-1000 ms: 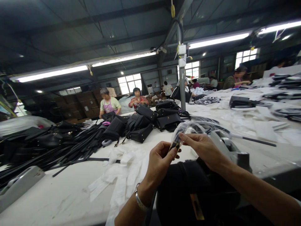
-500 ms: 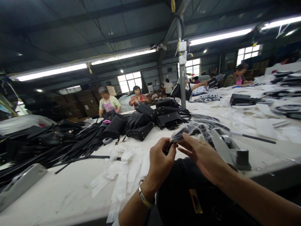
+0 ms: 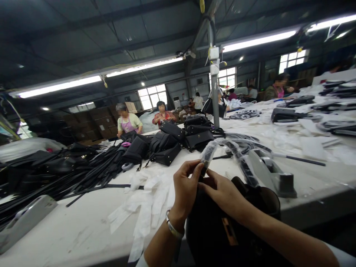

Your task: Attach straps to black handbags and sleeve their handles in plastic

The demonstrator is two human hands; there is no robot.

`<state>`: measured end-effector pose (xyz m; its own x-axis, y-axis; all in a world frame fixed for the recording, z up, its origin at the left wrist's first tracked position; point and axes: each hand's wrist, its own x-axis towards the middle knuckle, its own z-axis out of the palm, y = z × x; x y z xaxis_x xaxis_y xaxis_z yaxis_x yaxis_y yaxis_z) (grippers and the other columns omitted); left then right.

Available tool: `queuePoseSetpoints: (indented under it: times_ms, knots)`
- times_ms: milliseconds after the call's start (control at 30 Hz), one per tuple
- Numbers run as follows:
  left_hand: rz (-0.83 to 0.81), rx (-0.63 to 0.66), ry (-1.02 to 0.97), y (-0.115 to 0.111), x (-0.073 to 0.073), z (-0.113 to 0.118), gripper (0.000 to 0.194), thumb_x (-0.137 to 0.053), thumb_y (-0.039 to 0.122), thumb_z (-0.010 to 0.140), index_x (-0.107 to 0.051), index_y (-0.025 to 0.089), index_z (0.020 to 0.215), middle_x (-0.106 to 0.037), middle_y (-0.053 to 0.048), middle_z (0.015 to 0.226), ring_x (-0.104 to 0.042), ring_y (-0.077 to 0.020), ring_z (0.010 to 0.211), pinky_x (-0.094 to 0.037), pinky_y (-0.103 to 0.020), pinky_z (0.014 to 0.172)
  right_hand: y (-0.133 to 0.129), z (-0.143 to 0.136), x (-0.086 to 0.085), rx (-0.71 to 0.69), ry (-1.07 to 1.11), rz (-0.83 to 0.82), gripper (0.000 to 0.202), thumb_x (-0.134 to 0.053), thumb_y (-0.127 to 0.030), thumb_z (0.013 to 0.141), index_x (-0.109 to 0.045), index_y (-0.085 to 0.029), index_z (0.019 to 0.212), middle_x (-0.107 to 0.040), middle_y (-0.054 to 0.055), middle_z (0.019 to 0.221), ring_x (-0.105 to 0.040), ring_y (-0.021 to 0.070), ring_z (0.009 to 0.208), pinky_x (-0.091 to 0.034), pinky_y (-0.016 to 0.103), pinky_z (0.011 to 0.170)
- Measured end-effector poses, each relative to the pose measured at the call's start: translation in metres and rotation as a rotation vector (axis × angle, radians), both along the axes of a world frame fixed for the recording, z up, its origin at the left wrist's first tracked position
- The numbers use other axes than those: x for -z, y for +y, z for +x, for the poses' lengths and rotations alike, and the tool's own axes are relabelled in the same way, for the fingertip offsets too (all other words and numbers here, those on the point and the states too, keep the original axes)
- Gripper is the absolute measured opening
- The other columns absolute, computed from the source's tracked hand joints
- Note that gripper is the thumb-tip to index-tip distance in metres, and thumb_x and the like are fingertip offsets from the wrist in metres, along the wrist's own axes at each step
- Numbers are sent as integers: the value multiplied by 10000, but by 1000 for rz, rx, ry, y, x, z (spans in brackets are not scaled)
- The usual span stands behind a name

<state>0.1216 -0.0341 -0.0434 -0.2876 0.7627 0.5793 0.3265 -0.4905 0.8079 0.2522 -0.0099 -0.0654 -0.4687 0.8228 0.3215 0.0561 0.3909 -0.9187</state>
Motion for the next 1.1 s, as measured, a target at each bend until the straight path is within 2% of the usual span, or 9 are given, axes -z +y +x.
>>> queuePoseSetpoints:
  times_ms: [100,200,300,433,533,600,700,800,1100]
  knots:
    - [41,-82,213,-7,3,-4,147,-616,288,923,-743,213,916,-752,-37,903,-684,-192,837,-512,-284,798,2,3,0,-5,9,-60,430,-640,-286,830,-563,-210,1246,-745,-14,727,-706,231,717,-503,305,650]
    - [59,-135,358,-17,6,-11,137,-617,273,920,-750,242,921,-754,-44,903,-682,-213,835,-508,-301,792,-1,5,1,-38,55,-126,433,-649,-294,823,-540,-214,1235,-740,-28,724,-704,214,714,-492,283,642]
    - [53,-135,436,-26,1,-16,148,-618,298,920,-762,262,917,-751,-54,925,-680,-226,873,-505,-304,807,-4,7,-1,-45,49,-114,379,-645,-299,829,-548,-218,1186,-735,-30,726,-695,207,708,-497,285,653]
    - [-40,-14,272,-20,-18,-18,275,-602,391,926,-703,254,1142,-723,-72,1103,-685,-215,897,-530,-268,718,-4,5,-7,-125,57,-120,435,-621,-237,827,-503,-225,1246,-749,-22,769,-691,195,699,-501,287,666]
    - [-185,143,128,-3,-31,-17,355,-647,454,883,-718,177,1092,-754,-85,947,-700,-216,807,-537,-270,663,-2,3,-7,-158,47,-123,551,-629,-217,809,-445,-233,1329,-737,-34,726,-688,195,675,-498,282,638]
    - [-253,257,43,8,-36,-14,319,-722,419,827,-743,148,993,-764,-86,905,-708,-227,826,-549,-286,708,0,1,-5,-151,30,-129,571,-644,-218,797,-443,-230,1332,-734,-34,718,-686,194,666,-499,284,634]
    - [-279,353,-63,14,-39,-8,408,-803,303,752,-713,174,1128,-769,-76,987,-716,-237,917,-556,-302,799,5,0,-1,-161,68,-175,505,-676,-250,785,-508,-217,1261,-723,-30,709,-677,185,647,-500,280,617]
    - [-262,372,-83,11,-37,-3,564,-801,253,755,-626,219,1290,-769,-62,1019,-718,-238,975,-554,-314,864,9,3,3,-158,135,-178,450,-704,-280,782,-563,-196,1201,-698,-25,683,-661,178,635,-482,264,581]
    - [-291,357,-39,-11,-10,-15,543,-743,232,811,-573,207,1327,-754,-71,1112,-722,-231,990,-564,-326,893,16,5,3,-112,182,-266,540,-726,-307,761,-545,-196,1257,-754,-8,729,-703,195,670,-515,283,628]
